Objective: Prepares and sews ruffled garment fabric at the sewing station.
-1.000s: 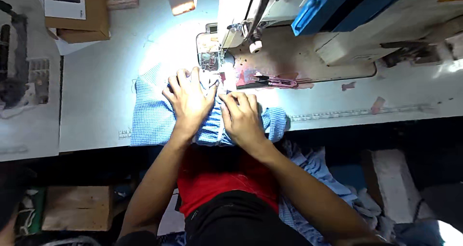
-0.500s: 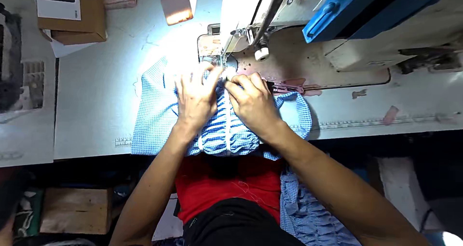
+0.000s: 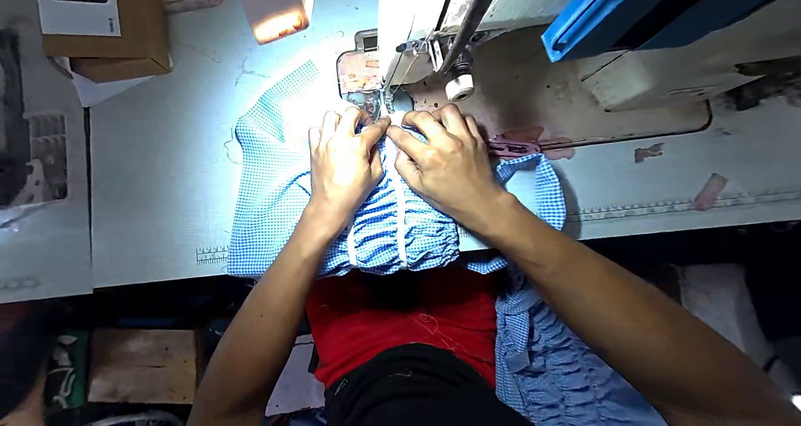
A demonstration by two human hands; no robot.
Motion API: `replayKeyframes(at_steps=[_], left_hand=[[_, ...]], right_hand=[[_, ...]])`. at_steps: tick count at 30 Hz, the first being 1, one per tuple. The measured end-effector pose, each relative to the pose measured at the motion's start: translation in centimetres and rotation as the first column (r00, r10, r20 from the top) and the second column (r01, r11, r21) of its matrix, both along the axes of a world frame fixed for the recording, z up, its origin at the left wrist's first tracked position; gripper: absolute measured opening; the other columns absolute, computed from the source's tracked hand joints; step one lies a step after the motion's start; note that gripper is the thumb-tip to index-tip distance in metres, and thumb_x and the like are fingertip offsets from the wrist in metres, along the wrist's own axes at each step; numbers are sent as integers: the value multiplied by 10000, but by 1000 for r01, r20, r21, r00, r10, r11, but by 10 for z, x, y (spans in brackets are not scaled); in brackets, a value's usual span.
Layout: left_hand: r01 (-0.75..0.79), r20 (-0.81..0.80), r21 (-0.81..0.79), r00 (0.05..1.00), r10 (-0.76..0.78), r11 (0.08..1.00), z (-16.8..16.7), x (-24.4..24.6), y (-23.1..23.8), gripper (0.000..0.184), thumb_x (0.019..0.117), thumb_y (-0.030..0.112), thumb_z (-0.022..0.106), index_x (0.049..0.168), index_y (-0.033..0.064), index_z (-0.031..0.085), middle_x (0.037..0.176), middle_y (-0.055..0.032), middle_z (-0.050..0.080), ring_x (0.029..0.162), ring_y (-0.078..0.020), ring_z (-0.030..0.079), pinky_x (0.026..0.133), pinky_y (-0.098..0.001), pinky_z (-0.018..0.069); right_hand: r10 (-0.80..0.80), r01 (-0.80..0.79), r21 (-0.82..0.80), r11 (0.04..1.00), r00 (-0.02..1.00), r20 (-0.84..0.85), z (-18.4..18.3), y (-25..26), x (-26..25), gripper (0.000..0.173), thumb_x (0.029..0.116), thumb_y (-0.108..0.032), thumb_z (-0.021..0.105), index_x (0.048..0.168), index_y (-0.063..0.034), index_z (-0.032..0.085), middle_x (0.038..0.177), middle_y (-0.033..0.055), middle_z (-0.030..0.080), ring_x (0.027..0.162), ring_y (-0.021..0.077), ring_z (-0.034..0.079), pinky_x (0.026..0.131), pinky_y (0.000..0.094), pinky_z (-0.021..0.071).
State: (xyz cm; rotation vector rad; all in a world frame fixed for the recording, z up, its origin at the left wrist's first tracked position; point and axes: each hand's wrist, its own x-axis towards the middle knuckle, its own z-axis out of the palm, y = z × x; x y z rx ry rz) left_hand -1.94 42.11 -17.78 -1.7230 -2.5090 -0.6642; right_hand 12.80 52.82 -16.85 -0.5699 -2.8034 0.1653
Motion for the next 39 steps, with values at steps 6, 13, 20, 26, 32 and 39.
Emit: replayKeyframes(at_steps=[6,13,20,26,32,39], left_hand=[[-10,103,-5,995,11,1000,1,-2,3,412,959,176,518,1263,324,754,1166,8,657,1097,-219,545,873,-454,378],[14,125,7,992,-15,1000,-1,-5,4,429,954,150,514,1263,327,754,1204,9,657,1127,-226,542,899,-470,375],[64,160,5,985,-64,998,-1,-9,2,440,966,172,481,1286,316,744,1221,6,649,1151,-222,528,918,-469,370],[213,130,40,967,-217,976,3,-12,-11,393,961,520,580,1249,316,754,1435,44,588,1296,-244,481,983,-506,376],[328,-13,51,945,-327,943,2,-5,-23,435,939,583,621,1224,289,766,1317,109,700,1391,-248,503,1174,-625,244],[304,14,60,952,-306,951,-1,-6,-21,422,963,573,612,1253,305,762,1327,114,701,1371,-220,521,1159,-533,280]], right_hand=[[-14,13,16,1000,999,34,3,-2,1,406,1048,-279,409,1339,-221,686,1352,98,650,1177,384,580,858,538,447],[-25,24,2,1000,999,21,3,-5,1,403,1062,-287,400,1338,-206,684,1347,118,648,1170,397,581,849,547,444],[-52,52,7,999,998,-18,1,-7,3,395,1062,-305,417,1336,-230,692,1325,170,628,1190,416,559,879,554,439],[-40,28,-62,998,978,-206,-7,-4,7,246,1042,-194,520,1095,-44,707,1028,174,660,999,355,646,833,437,543],[-70,53,-101,993,982,-173,-6,1,8,252,1043,-128,498,1132,-50,721,1059,166,674,1004,339,649,857,417,534],[-104,97,-63,993,989,-109,-2,1,0,227,1030,-51,485,1129,-29,689,1041,192,640,1030,368,627,888,433,517]])
